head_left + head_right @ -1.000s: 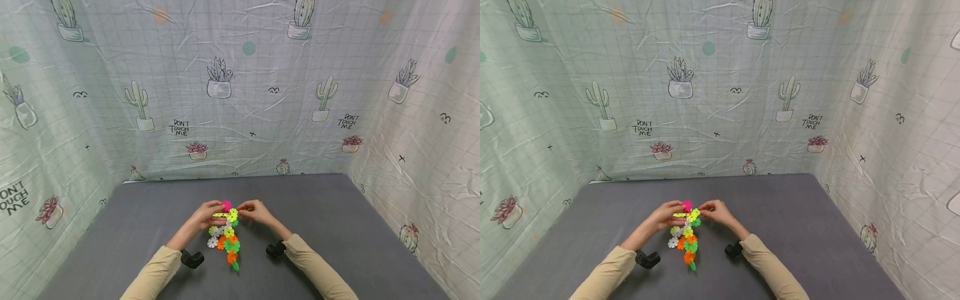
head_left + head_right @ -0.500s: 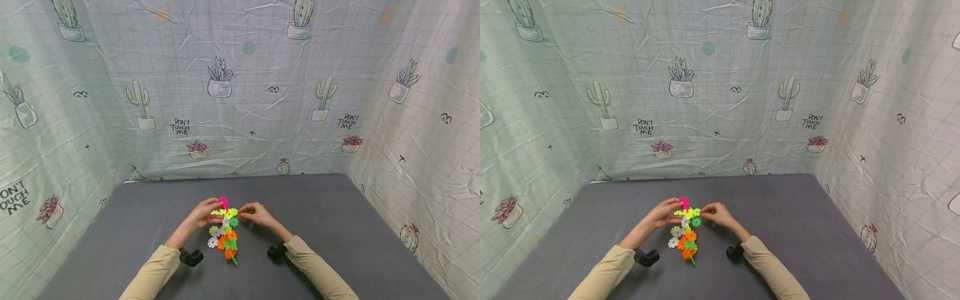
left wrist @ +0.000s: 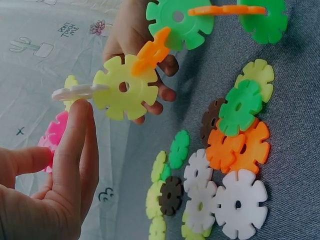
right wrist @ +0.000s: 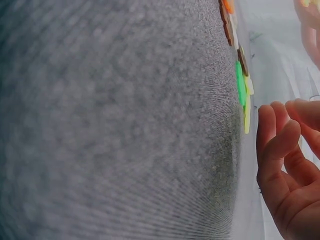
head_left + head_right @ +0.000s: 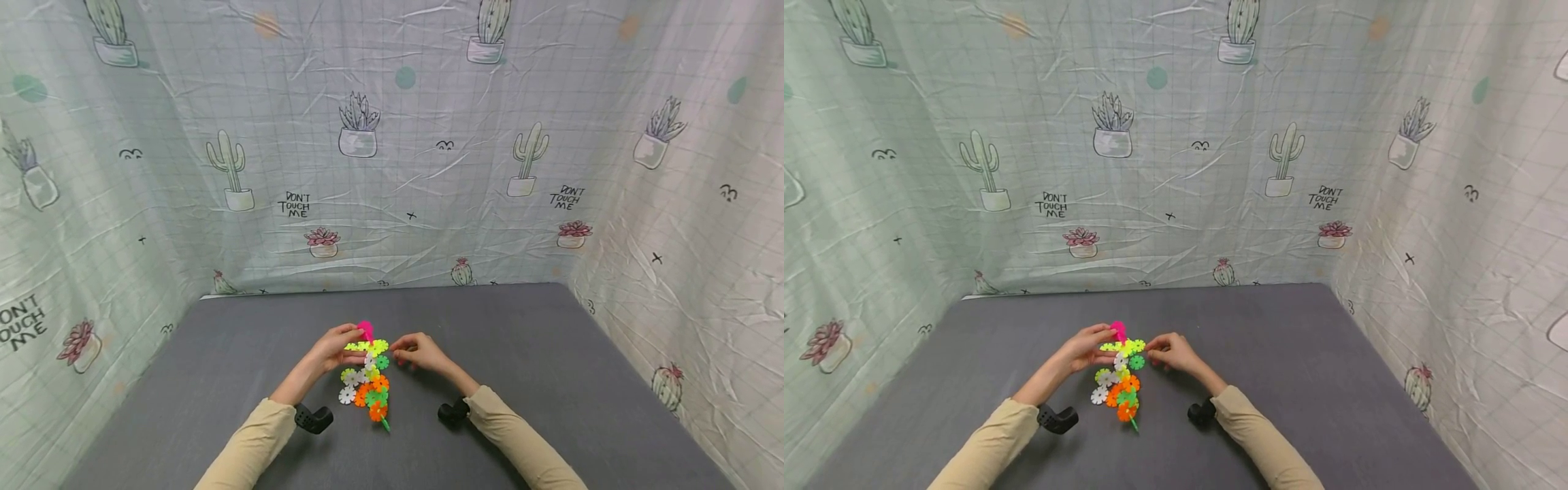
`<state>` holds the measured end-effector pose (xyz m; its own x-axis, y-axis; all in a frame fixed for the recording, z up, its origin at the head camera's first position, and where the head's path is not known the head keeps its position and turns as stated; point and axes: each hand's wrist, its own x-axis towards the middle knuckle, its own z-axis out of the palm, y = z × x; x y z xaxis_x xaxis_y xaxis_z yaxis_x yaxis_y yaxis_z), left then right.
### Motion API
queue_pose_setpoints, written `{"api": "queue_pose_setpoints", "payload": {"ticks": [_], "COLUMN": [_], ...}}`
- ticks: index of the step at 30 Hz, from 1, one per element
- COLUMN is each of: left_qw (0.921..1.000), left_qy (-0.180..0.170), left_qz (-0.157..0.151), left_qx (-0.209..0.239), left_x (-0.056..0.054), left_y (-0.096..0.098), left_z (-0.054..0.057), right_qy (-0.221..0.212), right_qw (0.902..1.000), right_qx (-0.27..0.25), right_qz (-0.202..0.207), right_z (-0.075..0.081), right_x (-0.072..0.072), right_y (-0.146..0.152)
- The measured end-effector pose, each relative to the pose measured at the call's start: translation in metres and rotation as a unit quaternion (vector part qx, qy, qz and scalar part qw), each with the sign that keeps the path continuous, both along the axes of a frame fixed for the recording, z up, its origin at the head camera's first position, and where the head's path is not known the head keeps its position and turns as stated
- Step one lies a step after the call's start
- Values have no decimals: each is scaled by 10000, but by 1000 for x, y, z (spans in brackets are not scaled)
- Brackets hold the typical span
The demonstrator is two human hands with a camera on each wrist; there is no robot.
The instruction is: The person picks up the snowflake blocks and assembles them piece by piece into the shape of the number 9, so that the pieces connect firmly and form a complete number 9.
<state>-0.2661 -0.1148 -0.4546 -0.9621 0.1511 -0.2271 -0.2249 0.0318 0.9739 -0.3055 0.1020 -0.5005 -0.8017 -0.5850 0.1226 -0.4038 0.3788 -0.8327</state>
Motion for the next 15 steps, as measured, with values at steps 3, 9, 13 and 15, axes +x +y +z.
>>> {"api": "queue_pose_setpoints", "payload": {"ticks": [3,9,13,15], "left_qw": [9999,9994,9992,9990], "left_qy": [-116,-267,-351,-396], "left_qz": [23,55,44,47], "left_qx": [85,206,195,188], "left_x": [-2,-3,-4,-4], "left_y": [0,-4,-6,-7], "left_z": [-2,-6,-7,-7], "right_qy": [-22,-194,-215,-189], "right_qw": [9999,9981,9968,9965], "right_qx": [119,591,772,812], "right_qz": [20,-26,-67,-55], "right_z": [0,0,1,2], "right_x": [0,-1,-2,-2], "right_y": [-1,-4,-8,-9]}}
